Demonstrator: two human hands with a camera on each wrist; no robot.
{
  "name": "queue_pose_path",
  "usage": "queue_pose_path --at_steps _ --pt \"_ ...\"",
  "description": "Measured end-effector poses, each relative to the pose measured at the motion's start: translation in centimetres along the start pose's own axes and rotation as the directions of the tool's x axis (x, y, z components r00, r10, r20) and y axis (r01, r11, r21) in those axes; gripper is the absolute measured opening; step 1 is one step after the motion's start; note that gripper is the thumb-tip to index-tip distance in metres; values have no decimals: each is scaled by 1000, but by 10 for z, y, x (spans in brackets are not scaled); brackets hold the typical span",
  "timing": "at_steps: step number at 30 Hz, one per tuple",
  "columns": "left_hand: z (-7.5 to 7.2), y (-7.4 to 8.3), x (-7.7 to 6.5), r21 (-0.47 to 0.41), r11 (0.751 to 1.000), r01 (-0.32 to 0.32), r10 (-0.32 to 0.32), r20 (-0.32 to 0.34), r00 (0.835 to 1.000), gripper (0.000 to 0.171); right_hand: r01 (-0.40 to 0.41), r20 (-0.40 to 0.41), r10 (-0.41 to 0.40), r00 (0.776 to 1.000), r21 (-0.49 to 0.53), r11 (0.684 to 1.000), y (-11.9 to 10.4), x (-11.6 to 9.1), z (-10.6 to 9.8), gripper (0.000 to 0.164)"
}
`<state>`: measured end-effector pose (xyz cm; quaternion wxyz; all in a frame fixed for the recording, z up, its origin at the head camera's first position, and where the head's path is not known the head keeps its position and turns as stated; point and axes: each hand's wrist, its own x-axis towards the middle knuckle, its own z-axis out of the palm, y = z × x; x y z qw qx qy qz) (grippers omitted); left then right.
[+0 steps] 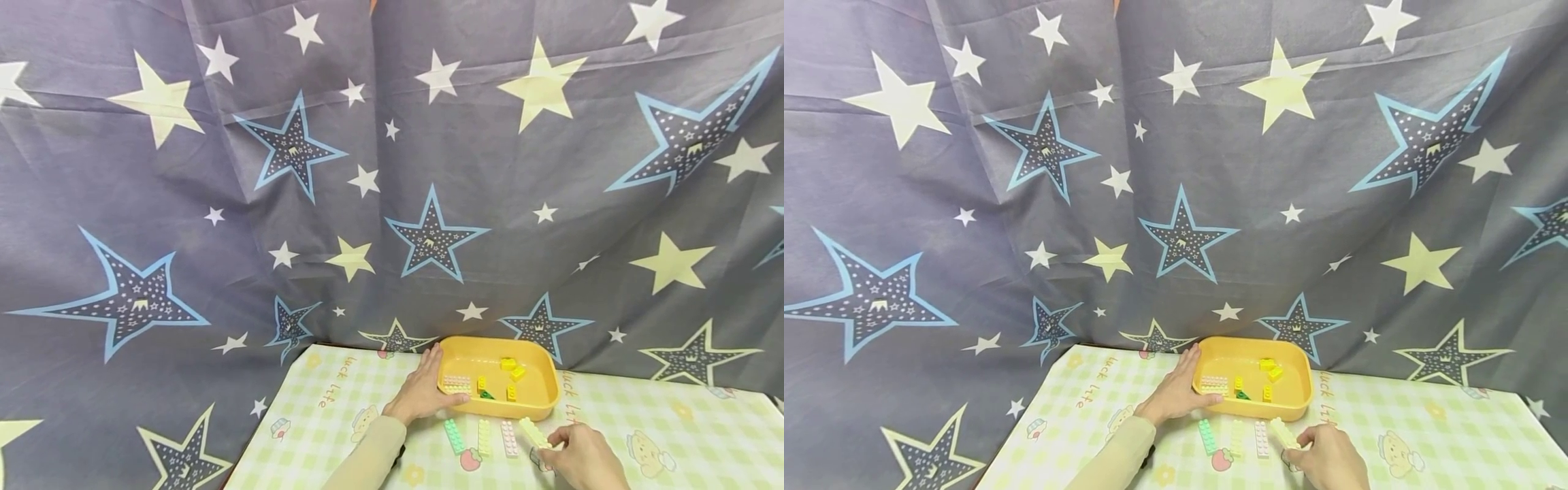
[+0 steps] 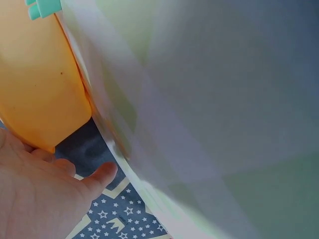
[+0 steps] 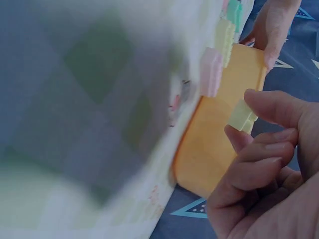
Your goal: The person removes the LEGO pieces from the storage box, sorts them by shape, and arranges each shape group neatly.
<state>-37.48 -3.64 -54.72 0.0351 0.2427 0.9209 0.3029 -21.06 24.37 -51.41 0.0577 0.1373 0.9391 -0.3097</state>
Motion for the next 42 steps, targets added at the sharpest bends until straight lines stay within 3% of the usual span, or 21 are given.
queue_pose_path --at_steps 8,16,35,42 --pt "0 0 0 6 1000 8 -8 -4 1000 126 -31 -21 30 999 -27 999 11 5 6 22" --pt "1 0 0 -1 1000 -2 2 -9 1000 125 -106 14 106 994 -36 994 15 14 12 25" --pt "-1 4 -3 -2 1000 13 -13 -11 1000 125 -103 34 106 994 -96 990 12 20 23 34" --pt "-1 2 -1 -4 1000 8 -8 -9 1000 125 -57 -23 55 998 -101 993 -3 11 12 35"
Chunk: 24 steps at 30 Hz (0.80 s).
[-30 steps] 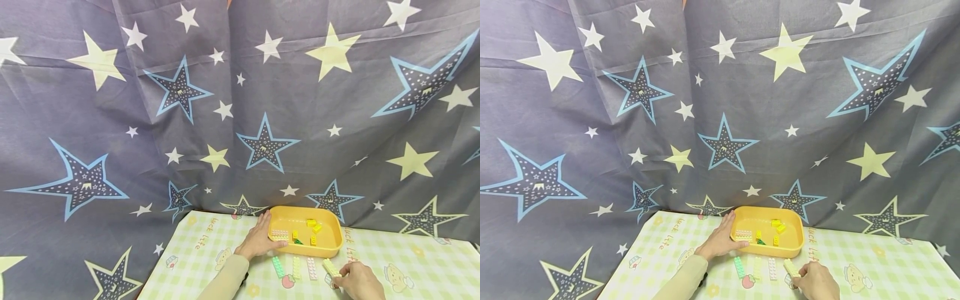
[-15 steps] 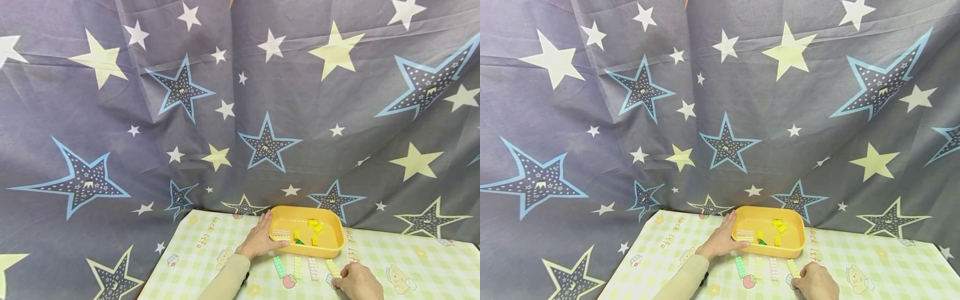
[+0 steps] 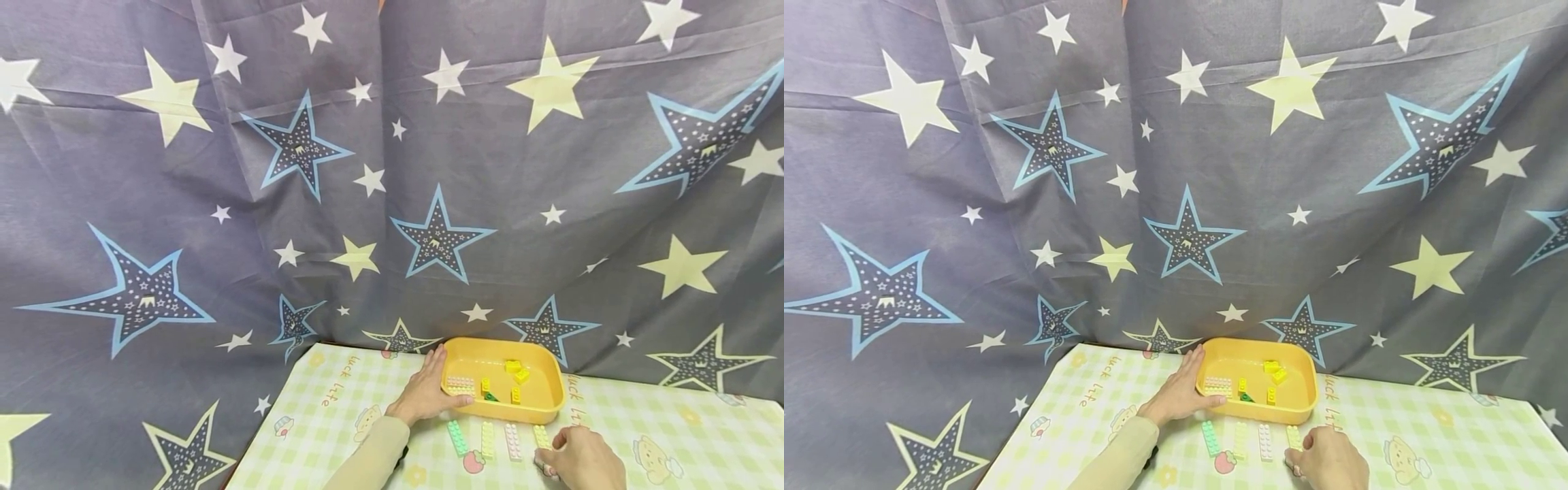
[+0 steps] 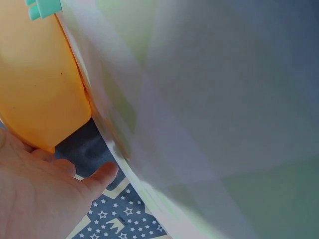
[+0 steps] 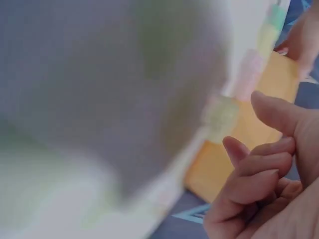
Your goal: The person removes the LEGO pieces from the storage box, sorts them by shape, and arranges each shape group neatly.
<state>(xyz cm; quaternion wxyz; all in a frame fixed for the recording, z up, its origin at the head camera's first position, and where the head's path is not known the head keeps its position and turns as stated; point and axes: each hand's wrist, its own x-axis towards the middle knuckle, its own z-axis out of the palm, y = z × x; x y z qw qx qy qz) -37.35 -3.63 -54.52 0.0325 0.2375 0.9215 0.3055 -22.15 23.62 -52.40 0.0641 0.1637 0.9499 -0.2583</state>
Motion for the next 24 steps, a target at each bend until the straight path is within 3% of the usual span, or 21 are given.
queue_pose_path --at_steps 6,11,18,24 --pt "1 -2 1 12 1000 -2 2 4 1000 125 138 -117 -133 984 34 990 -28 -9 -27 33" --pt "2 -1 0 10 1000 -3 3 6 1000 125 213 -194 -191 962 98 972 -48 -4 -40 26" --pt "3 -1 -2 -13 1000 1 -1 18 1000 125 281 -243 -253 936 85 956 -67 13 -37 25" --pt "1 -2 -1 -3 1000 12 -12 12 1000 125 297 -227 -273 935 75 952 -83 32 -30 26"
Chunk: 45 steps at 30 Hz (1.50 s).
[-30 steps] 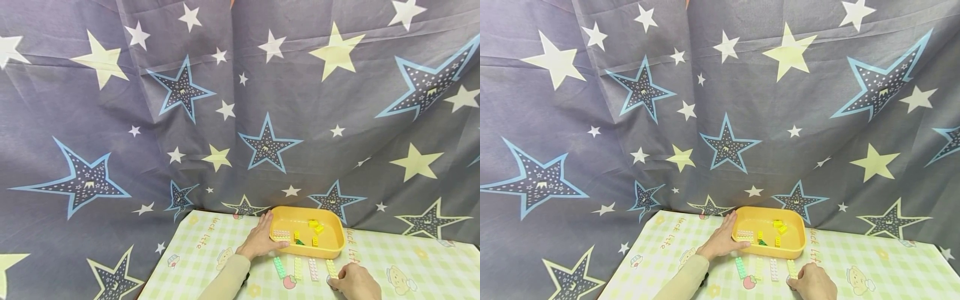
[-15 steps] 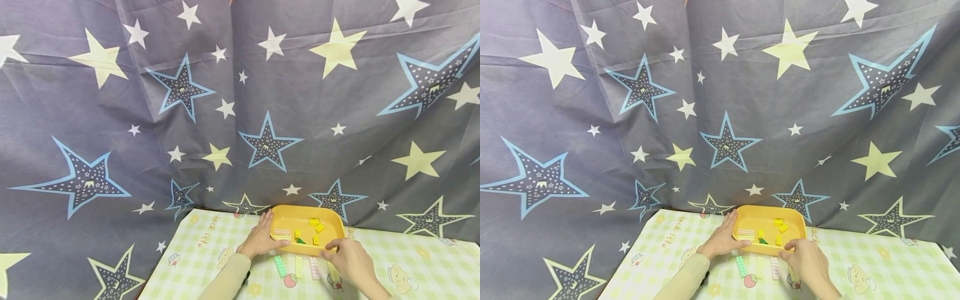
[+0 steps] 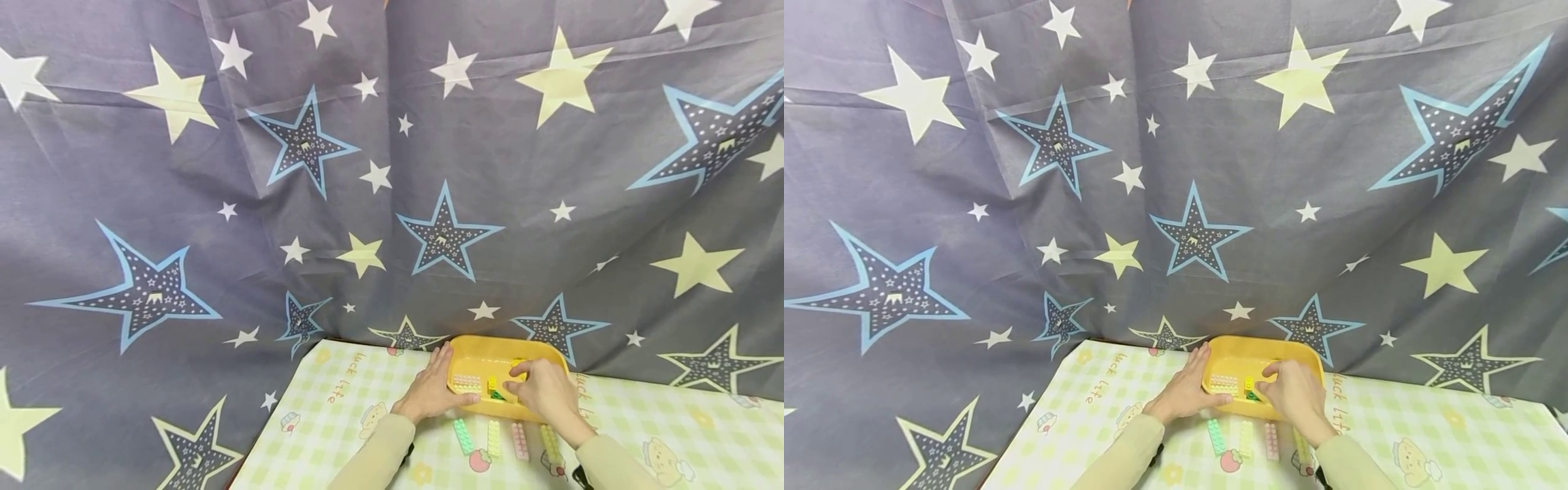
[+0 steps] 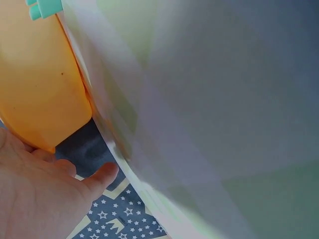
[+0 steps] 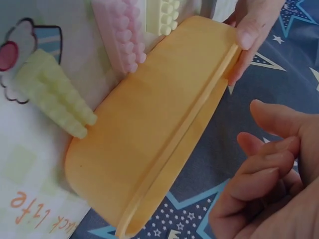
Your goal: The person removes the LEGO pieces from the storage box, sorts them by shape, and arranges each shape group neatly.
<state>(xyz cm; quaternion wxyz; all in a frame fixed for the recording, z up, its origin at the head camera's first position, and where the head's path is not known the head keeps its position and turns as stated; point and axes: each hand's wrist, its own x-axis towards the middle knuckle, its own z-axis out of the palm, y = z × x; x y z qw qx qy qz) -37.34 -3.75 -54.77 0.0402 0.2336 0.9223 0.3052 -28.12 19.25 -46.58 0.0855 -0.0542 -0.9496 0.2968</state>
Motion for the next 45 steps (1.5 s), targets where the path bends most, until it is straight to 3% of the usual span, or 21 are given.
queue_pose_path --at_steps 6,26,45 --pt "-2 1 1 -2 1000 -1 1 -2 1000 125 16 -2 -16 1000 -14 1000 -2 16 12 23" --pt "-4 1 0 17 1000 -2 2 -12 1000 124 30 104 -24 994 -57 998 -10 50 60 7" --pt "-3 5 -3 42 999 -3 4 -13 1000 124 49 44 -46 998 -68 997 -12 60 82 5"
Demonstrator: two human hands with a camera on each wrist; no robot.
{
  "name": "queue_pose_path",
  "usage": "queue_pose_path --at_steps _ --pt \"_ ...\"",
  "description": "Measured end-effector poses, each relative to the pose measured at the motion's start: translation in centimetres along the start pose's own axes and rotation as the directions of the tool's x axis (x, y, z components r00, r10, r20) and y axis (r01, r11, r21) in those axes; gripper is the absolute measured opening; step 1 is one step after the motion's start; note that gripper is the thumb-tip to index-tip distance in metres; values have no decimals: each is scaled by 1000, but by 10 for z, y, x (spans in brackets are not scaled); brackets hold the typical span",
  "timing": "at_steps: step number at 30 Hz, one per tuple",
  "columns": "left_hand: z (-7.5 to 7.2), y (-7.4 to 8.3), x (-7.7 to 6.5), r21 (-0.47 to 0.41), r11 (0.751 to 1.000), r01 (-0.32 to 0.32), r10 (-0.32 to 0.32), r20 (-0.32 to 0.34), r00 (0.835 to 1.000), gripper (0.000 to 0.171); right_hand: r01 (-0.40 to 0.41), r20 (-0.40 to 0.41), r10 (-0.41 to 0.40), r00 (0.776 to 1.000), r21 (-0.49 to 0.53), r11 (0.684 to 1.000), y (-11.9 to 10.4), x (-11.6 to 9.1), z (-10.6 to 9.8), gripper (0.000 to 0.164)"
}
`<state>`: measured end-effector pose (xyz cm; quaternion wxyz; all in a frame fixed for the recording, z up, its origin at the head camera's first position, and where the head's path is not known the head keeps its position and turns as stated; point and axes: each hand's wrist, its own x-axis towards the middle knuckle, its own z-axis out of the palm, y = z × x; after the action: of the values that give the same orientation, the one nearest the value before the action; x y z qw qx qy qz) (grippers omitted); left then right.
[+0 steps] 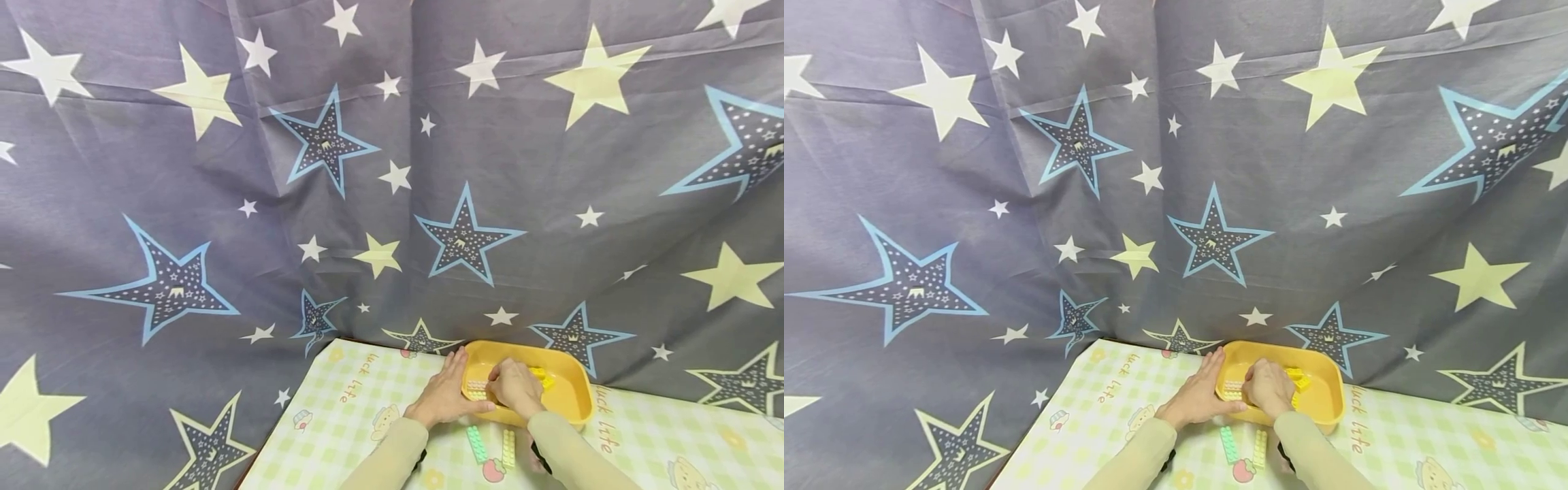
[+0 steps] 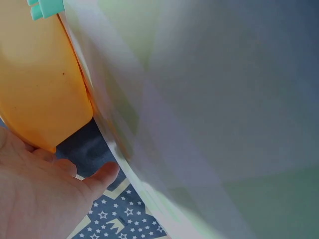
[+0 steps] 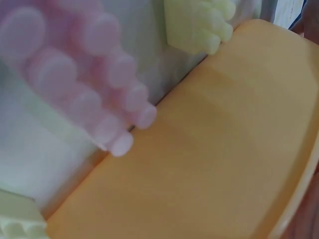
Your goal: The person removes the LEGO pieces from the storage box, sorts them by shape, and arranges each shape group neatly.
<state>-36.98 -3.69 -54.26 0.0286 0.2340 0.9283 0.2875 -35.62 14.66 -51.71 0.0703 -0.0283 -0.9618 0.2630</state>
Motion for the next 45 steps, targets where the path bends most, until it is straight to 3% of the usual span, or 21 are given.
queue_pose_path --at_steps 8,14,19,24,26,31,35,42,45 --pt "0 0 3 -5 1000 2 -2 4 1000 124 40 19 -39 999 -45 998 22 26 19 11" --pt "1 -2 2 -7 1000 9 -9 8 1000 124 27 95 -26 995 -7 1000 5 16 0 11" --pt "2 -1 0 -2 1000 15 -15 14 1000 124 41 121 -39 992 -11 999 4 13 -3 12" --pt "1 -1 2 3 1000 8 -8 11 1000 123 82 105 -78 991 -37 996 22 27 10 14" --pt "2 -2 2 8 1000 8 -8 10 1000 123 95 91 -90 992 -53 994 38 38 25 14" --pt "3 -2 3 6 1000 10 -10 14 1000 122 82 88 -78 993 -45 996 56 52 42 14" --pt "3 0 2 0 1000 10 -10 17 1000 123 58 93 -55 994 -34 998 48 43 31 15" --pt "3 0 2 6 1000 15 -15 16 1000 123 -9 115 8 993 6 1000 16 18 -7 19" --pt "1 0 0 -10 1000 21 -21 20 1000 123 -21 113 19 993 9 1000 13 14 -12 19"
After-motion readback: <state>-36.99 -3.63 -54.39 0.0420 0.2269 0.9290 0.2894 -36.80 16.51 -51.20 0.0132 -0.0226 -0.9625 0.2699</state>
